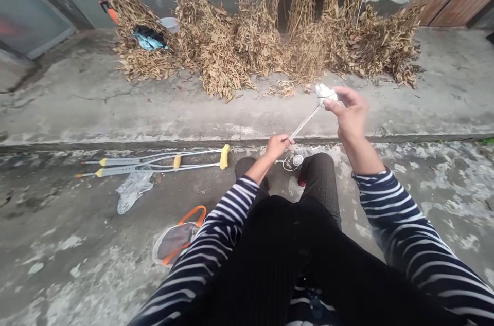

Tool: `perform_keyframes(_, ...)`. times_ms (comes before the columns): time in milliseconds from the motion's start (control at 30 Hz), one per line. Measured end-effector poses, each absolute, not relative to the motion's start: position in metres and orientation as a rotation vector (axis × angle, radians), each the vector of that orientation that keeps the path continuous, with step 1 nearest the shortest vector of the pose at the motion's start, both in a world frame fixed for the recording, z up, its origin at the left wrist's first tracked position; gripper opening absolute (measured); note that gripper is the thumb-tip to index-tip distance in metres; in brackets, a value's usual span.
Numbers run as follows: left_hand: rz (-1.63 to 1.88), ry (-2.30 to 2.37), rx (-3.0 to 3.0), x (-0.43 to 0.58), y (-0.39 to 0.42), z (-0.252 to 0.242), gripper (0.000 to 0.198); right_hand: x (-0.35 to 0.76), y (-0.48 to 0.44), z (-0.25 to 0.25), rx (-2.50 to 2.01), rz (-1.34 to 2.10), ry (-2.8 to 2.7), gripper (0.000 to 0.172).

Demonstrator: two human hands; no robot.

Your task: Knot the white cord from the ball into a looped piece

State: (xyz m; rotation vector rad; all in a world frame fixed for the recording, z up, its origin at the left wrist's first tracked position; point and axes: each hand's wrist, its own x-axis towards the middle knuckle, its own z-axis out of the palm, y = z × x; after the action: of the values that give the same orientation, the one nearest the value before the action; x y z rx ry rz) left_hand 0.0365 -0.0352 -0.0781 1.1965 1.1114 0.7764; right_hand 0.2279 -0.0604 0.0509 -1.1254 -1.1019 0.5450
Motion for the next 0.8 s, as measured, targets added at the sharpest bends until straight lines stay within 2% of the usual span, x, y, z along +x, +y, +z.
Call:
perform_keyframes(100,0.813,1.049,1.242,0.015,-0.069,-0.070,0.023,0.247,-0.038,0.019,-1.256,0.315,-1.175,0.030)
perform_keyframes(233,0.855,0.899,1.299,-0.004,-0.097,-0.033,0.028,0.246,-0.035,-0.024,-1.393,0.257,-1.324,0.025)
perform_keyframes(467,0.727,0.747,1.365,-0.001,-0.080,0.034,0.024,0.212,-0.059,-0.055,-1.272,0.123,-1.771,0.020)
perform_keyframes(633,0.736,0.726,1.206,-0.003,-0.034,0.051,0.024,0.209,-0.082,-0.047,-1.209,0.362,-1.853,0.018)
perform_keyframes(800,0.685,0.735,1.069,-0.008,-0.004,0.044,0.024,0.209,-0.100,-0.028,-1.188,0.761,-1.706,0.042)
